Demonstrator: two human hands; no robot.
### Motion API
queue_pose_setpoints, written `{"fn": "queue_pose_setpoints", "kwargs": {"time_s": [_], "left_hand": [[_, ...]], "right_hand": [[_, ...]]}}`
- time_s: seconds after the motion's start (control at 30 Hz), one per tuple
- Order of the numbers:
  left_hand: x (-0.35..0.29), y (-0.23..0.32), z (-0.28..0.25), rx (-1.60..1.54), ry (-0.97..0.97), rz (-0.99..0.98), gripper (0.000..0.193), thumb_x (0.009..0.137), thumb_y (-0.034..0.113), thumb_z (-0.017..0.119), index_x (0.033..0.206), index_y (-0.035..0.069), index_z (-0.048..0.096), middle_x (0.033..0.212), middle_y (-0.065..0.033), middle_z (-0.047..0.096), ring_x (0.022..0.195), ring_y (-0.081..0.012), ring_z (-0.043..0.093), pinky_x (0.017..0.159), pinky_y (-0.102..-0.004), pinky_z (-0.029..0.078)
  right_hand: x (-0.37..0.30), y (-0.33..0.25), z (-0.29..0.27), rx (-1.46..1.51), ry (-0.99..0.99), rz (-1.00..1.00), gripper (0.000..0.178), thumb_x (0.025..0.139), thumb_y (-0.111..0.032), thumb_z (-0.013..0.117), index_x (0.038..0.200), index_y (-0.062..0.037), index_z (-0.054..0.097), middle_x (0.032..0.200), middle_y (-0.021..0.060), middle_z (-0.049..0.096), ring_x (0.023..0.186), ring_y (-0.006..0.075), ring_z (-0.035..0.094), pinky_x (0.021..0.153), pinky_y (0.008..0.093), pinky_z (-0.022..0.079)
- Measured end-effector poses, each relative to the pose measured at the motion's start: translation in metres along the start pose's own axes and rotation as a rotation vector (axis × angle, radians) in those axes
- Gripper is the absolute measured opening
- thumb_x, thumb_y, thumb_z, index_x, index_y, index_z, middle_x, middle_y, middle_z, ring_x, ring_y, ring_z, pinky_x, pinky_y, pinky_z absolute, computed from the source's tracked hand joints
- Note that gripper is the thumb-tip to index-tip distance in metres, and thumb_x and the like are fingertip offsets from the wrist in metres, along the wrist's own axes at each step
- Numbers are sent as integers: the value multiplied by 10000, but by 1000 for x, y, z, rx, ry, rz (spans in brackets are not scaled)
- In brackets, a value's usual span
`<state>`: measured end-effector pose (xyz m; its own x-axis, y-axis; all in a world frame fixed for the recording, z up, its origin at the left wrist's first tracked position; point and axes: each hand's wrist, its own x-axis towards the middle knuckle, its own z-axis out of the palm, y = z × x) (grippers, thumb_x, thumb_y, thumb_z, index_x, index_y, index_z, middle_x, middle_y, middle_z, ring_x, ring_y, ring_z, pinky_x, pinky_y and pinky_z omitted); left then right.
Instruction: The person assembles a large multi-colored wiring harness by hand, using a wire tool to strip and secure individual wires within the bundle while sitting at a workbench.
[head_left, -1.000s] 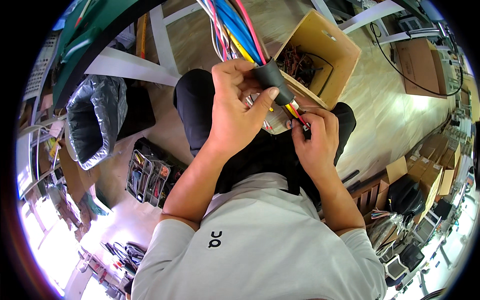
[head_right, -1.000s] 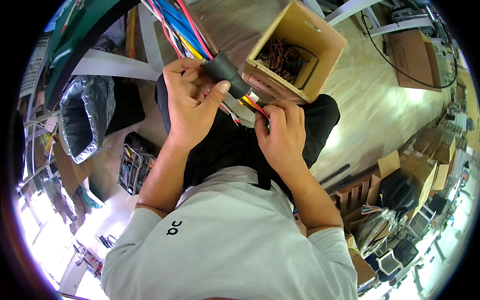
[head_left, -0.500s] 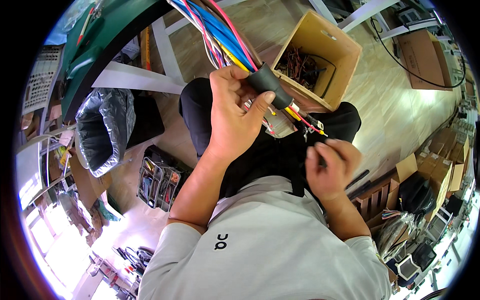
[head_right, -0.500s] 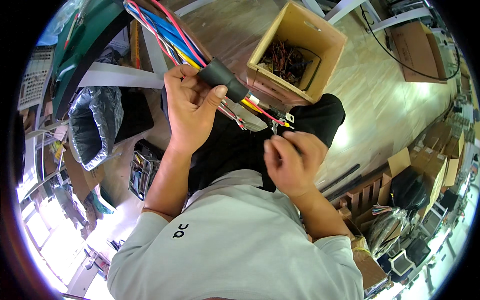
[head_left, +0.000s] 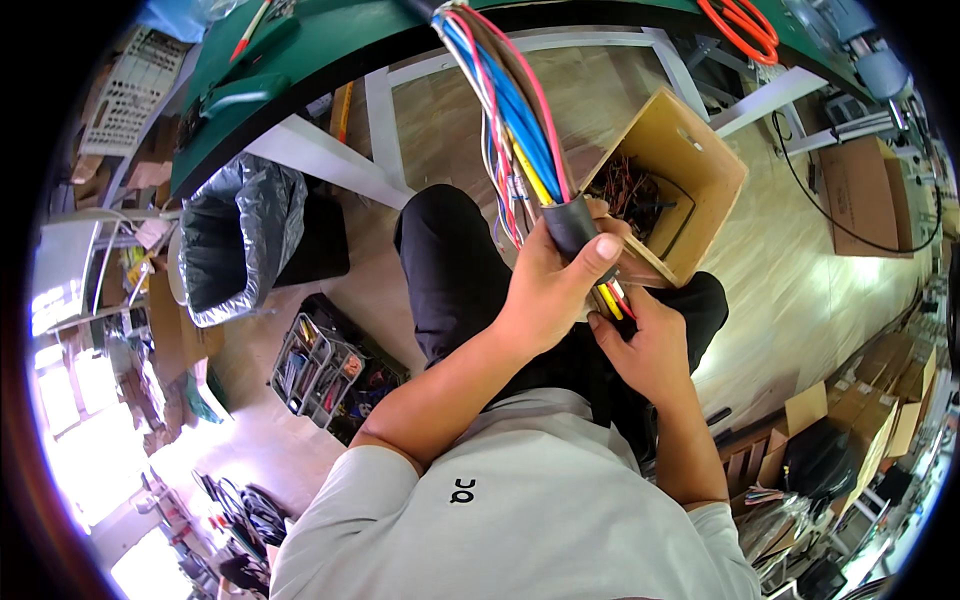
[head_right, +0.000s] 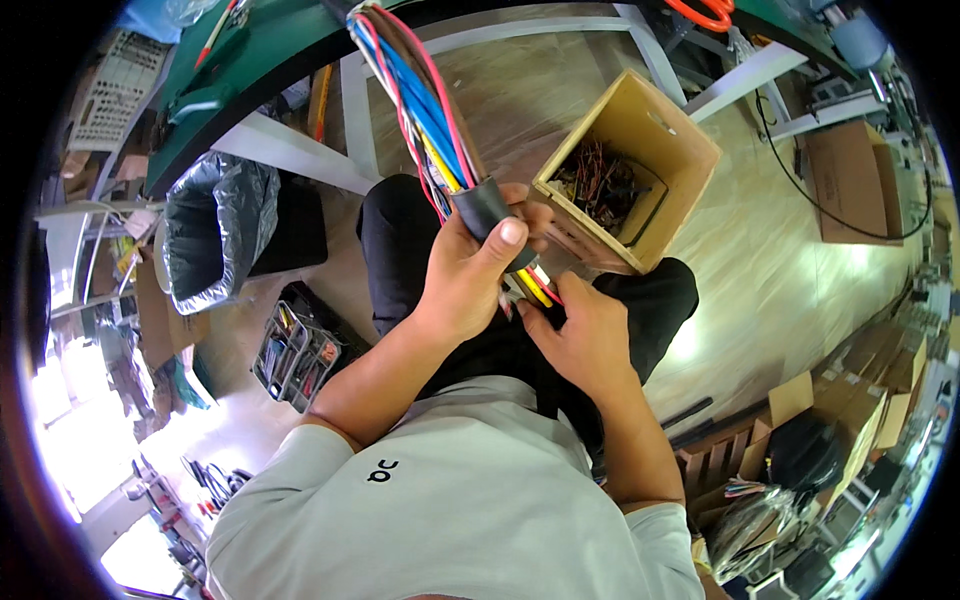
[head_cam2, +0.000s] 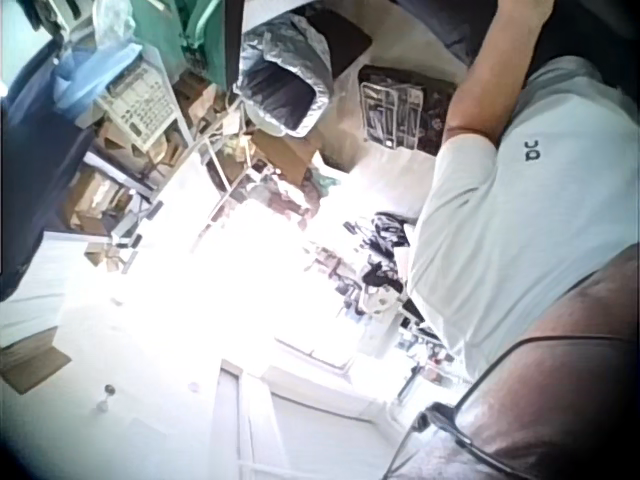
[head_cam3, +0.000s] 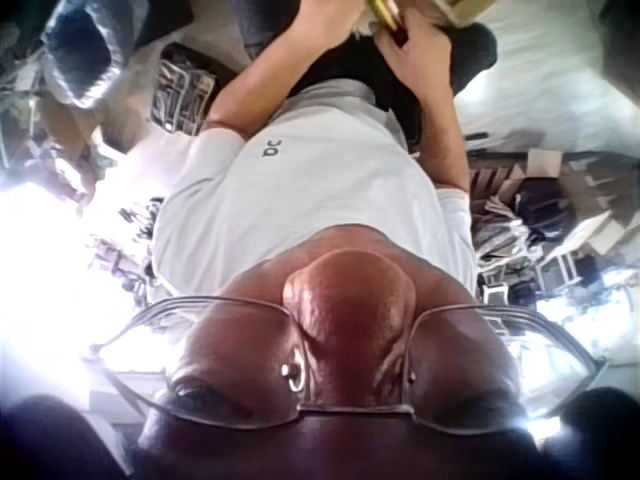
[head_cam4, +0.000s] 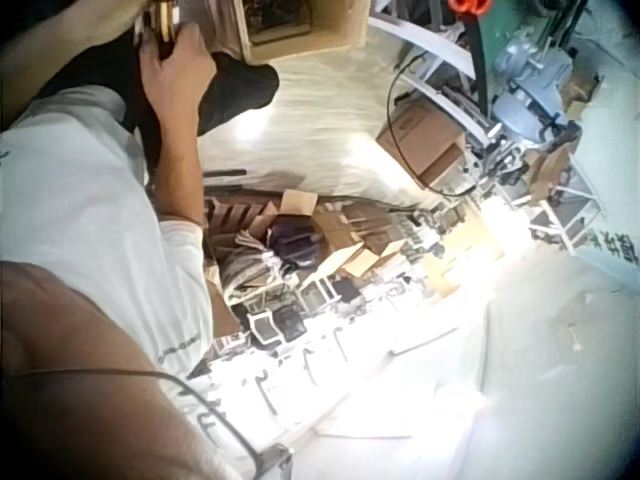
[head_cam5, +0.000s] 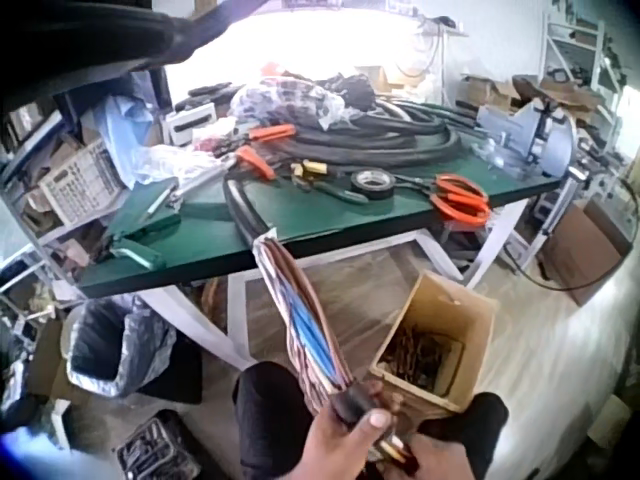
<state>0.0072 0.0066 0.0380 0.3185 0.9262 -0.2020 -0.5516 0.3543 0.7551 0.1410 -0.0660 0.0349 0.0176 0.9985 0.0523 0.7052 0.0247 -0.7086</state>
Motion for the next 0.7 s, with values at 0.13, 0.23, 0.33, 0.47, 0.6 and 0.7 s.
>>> {"fn": "queue_pose_setpoints", "kwargs": {"time_s": [0.13,0.23,0.33,0.47,0.6,0.7], "left_hand": [[6,-2,-1,-80,-13,-14,307,924,287,685,990,25,539,832,-57,580,740,-169,601,694,-333,515],[7,-1,6,-80,25,15,310,923,310,686,856,41,547,767,-49,559,676,-153,591,629,-319,510],[7,-1,7,-81,39,16,312,923,311,684,846,41,550,737,-44,553,646,-151,588,622,-309,505],[8,2,6,-66,65,-9,314,922,312,685,839,39,554,709,-35,546,620,-147,587,603,-294,499],[8,4,5,-80,62,-18,315,924,311,682,839,34,556,698,-30,544,611,-140,586,582,-285,493],[9,5,3,-71,53,-20,317,928,312,674,833,34,556,698,-29,544,607,-136,584,573,-283,491]], "right_hand": [[-11,-6,4,63,11,162,289,791,-214,756,911,-13,586,734,180,640,656,370,640,583,388,508],[-13,-11,3,52,26,170,297,802,-223,753,939,-6,602,750,187,645,667,359,654,597,375,516],[-14,-13,2,38,24,178,294,808,-222,748,925,1,596,737,186,637,652,356,650,590,369,512],[-14,-15,2,91,-2,191,292,815,-213,744,903,12,579,692,176,607,580,327,606,568,351,492],[-18,-5,6,193,-52,209,289,819,-201,744,873,15,559,649,150,563,526,254,509,547,327,462],[-20,-2,7,268,-71,224,293,827,-202,742,861,14,547,636,128,534,534,203,456,545,309,445]]}}
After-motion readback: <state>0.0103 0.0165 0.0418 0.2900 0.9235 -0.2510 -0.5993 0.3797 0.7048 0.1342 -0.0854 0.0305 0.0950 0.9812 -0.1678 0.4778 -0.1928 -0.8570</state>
